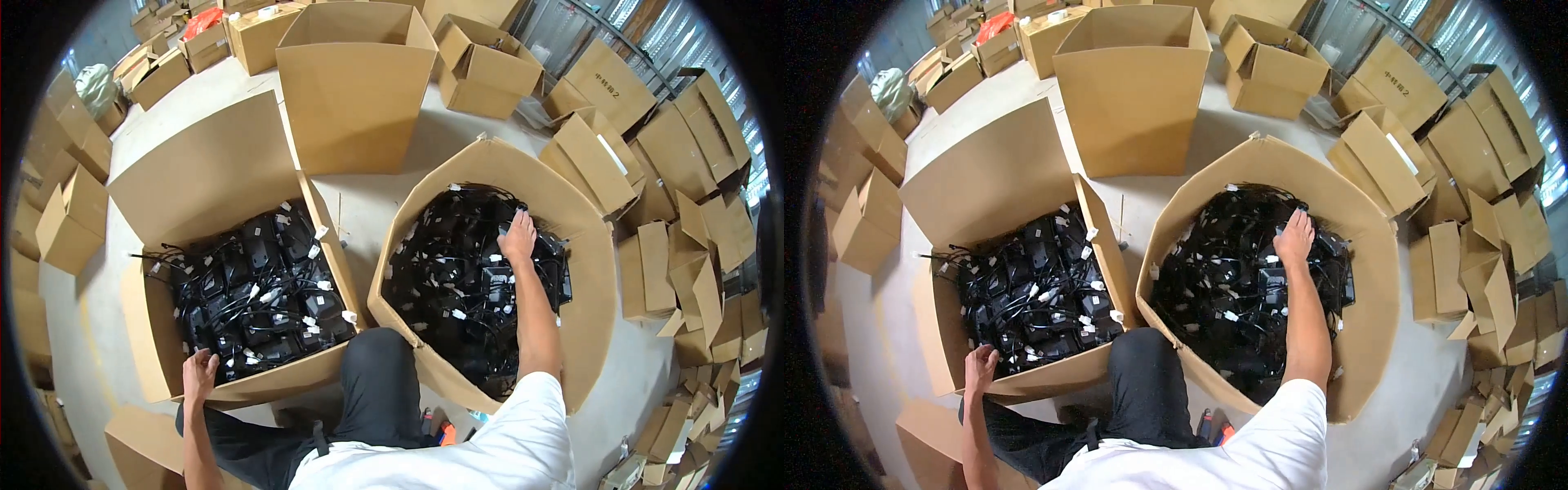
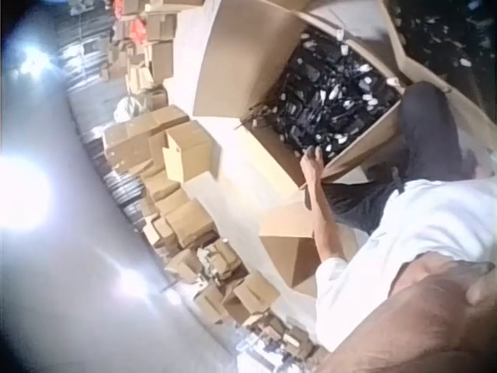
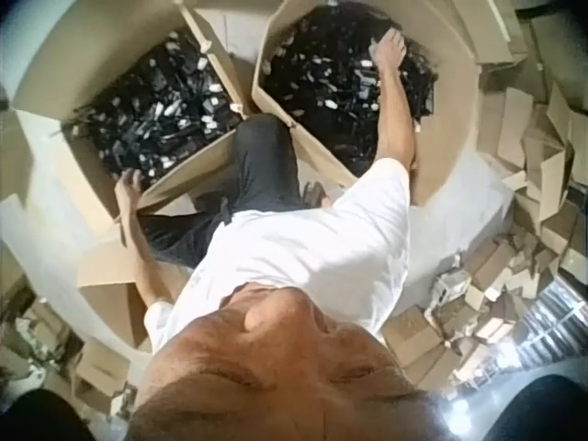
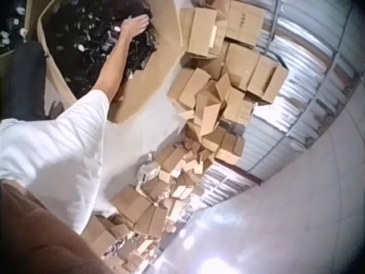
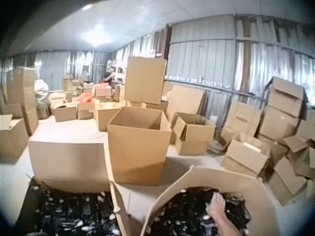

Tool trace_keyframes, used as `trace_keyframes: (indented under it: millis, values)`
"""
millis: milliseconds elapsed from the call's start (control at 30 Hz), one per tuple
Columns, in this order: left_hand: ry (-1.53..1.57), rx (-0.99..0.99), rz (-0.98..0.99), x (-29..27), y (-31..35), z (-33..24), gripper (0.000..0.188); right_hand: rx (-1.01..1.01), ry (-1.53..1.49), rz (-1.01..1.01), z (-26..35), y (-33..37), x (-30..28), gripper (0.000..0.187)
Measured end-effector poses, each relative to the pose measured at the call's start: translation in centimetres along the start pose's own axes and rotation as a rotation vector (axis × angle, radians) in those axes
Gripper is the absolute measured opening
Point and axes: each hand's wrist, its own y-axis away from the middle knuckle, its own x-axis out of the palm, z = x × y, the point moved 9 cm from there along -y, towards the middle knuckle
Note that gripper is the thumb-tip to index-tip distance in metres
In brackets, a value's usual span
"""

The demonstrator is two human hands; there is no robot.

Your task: The person sorts and inspects small electronic monitor units by hand, taking them from cardboard boxes on a warehouse floor.

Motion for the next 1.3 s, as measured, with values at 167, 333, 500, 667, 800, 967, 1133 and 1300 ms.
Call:
trace_keyframes:
  millis: [167, 333, 500, 667, 800, 967, 1133, 1300]
  values:
    - [-0.107, -0.063, 0.031, -0.6, 0.4, -0.3, 0.036, -0.150, 0.077, 0.267, 3.6, -3.1, 3.5, 0.085]
    - [-0.151, -0.056, 0.008, -0.3, 0.3, -2.4, 0.034, -0.229, 0.076, 0.233, 3.7, -2.4, 5.5, 0.033]
    - [-0.153, -0.060, -0.033, -0.9, 0.4, -3.5, 0.030, -0.203, -0.268, 0.193, 5.5, 1.1, -0.1, 0.023]
    - [-0.131, -0.051, -0.108, -1.8, 1.0, -2.4, 0.029, -0.127, -0.889, 0.246, 10.8, 3.3, -17.5, 0.029]
    - [0.599, -0.035, -0.047, 2.8, 0.0, -5.1, 0.046, -0.317, -0.996, 0.233, 15.1, 7.4, -28.5, 0.025]
    - [0.328, 0.838, -0.320, 0.1, 7.8, -29.3, 0.105, -0.272, -1.151, 0.390, 22.8, 13.5, -33.9, 0.020]
    - [0.537, 0.862, -0.496, -3.7, 11.3, -35.1, 0.102, -0.379, -1.276, 0.628, 31.1, 19.2, -33.8, 0.017]
    - [1.022, 0.406, -0.240, -3.3, 7.5, -28.0, 0.044, -0.345, -1.524, 0.938, 36.8, 22.4, -31.7, 0.029]
